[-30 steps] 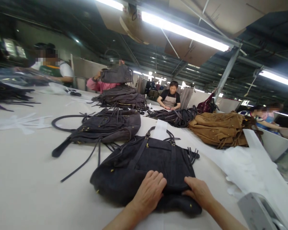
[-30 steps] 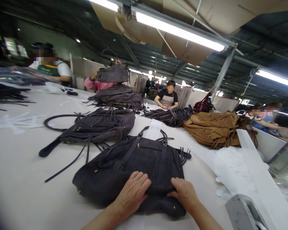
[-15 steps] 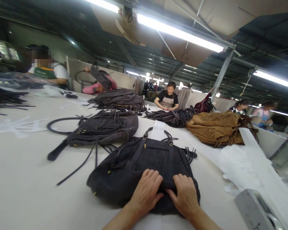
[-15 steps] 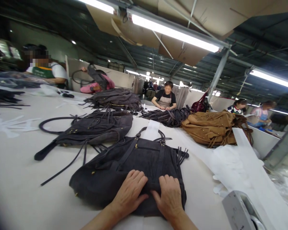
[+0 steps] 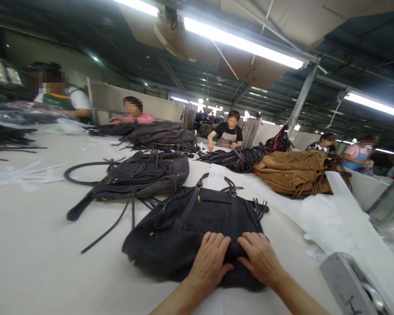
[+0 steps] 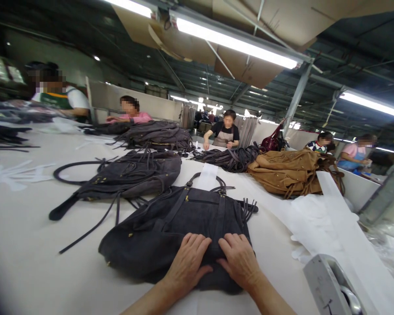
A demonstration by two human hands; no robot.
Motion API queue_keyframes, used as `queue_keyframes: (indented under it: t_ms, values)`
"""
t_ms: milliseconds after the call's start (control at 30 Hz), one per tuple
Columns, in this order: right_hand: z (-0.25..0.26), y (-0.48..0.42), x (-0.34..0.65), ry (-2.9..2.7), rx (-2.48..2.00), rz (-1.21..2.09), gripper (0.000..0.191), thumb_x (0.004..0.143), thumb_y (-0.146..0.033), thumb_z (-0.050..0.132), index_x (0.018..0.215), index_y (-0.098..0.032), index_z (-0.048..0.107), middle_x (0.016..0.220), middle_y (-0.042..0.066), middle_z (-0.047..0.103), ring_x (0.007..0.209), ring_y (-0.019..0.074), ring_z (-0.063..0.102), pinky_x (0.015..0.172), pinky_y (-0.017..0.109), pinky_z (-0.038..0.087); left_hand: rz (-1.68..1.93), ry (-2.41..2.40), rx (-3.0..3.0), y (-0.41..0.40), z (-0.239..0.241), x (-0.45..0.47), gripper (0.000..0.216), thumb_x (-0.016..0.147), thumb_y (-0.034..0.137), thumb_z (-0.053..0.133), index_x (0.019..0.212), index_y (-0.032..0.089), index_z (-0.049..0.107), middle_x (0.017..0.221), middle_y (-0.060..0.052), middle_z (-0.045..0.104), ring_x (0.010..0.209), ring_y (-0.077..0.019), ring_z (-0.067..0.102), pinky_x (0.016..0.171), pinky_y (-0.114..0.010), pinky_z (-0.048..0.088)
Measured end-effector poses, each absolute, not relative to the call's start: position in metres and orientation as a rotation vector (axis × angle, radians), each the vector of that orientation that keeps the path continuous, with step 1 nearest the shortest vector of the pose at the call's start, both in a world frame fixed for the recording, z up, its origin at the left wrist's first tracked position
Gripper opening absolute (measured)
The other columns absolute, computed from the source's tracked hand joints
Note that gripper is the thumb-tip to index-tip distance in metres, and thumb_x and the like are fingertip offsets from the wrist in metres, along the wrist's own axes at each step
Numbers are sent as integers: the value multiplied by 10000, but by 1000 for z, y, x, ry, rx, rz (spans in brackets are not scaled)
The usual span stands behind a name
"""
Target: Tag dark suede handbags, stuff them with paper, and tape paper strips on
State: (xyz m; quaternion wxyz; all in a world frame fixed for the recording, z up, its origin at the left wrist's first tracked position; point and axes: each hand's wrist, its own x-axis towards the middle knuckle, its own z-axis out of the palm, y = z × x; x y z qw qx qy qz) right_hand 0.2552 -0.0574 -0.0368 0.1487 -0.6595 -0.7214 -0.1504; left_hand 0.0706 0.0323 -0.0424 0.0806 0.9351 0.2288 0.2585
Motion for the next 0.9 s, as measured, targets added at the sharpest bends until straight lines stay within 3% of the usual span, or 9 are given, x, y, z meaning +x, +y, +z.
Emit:
queue_keyframes:
  t_ms: [100,233,333,433,533,700,800,867,900]
  values:
    - [-24,-72,277,-2040,-1997,-400,531,699,-217,741,1178,-261,516,1139,54,577,992,263,538,838,398,432,759,674,2818,33,-42,69,596,713,333,772,1209,223,461,1103,-48,538,1041,-267,477,1026,-476,276]
    - [-27,-87,289,-2107,-1999,-502,487,722,-5,596,1145,-240,543,1037,51,613,936,226,584,789,343,493,757,649,2839,29,-40,67,502,756,336,734,1171,223,474,1090,-45,534,1028,-260,469,1013,-472,275]
    - [-37,-101,285,-2201,-1767,-722,319,834,-34,475,1086,-205,568,1027,74,643,892,215,602,788,341,505,776,620,2907,27,-43,66,339,802,286,687,1079,206,508,1046,-41,545,974,-248,466,960,-450,298]
    - [-47,-116,278,-2206,-1505,-910,255,899,-90,385,1013,-188,591,948,80,681,808,208,619,739,339,505,776,512,3044,27,-49,66,37,884,193,563,894,204,529,904,-23,546,851,-216,463,841,-394,329]
    - [-53,-123,273,-2149,-1403,-973,259,917,-114,356,908,-190,604,806,61,696,689,188,627,671,332,499,792,421,3123,26,-54,66,125,911,138,500,806,204,516,838,-18,530,792,-200,451,784,-368,322]
    - [-53,-126,272,-2155,-1317,-1020,295,898,-87,355,870,-200,626,747,33,715,633,167,654,682,347,540,758,361,3183,24,-59,58,125,906,114,502,819,202,518,834,-14,540,787,-193,460,768,-360,318]
    - [-68,-135,281,-2162,-1339,-998,258,887,-114,414,960,-203,645,778,36,731,684,178,688,748,364,583,704,297,3199,20,-60,46,92,907,132,517,840,194,531,846,-16,550,787,-184,474,761,-355,329]
    - [-87,-143,290,-2144,-1388,-971,280,873,-128,446,1051,-219,642,842,43,744,756,192,708,738,338,604,638,300,3183,15,-57,40,100,899,144,529,984,190,556,885,-19,565,799,-182,486,770,-356,341]
    - [-96,-148,294,-2115,-1421,-938,311,862,-118,450,1084,-233,636,882,45,747,795,194,713,720,313,609,599,315,3166,12,-54,38,216,898,170,539,1113,194,538,921,-24,573,814,-185,494,784,-360,347]
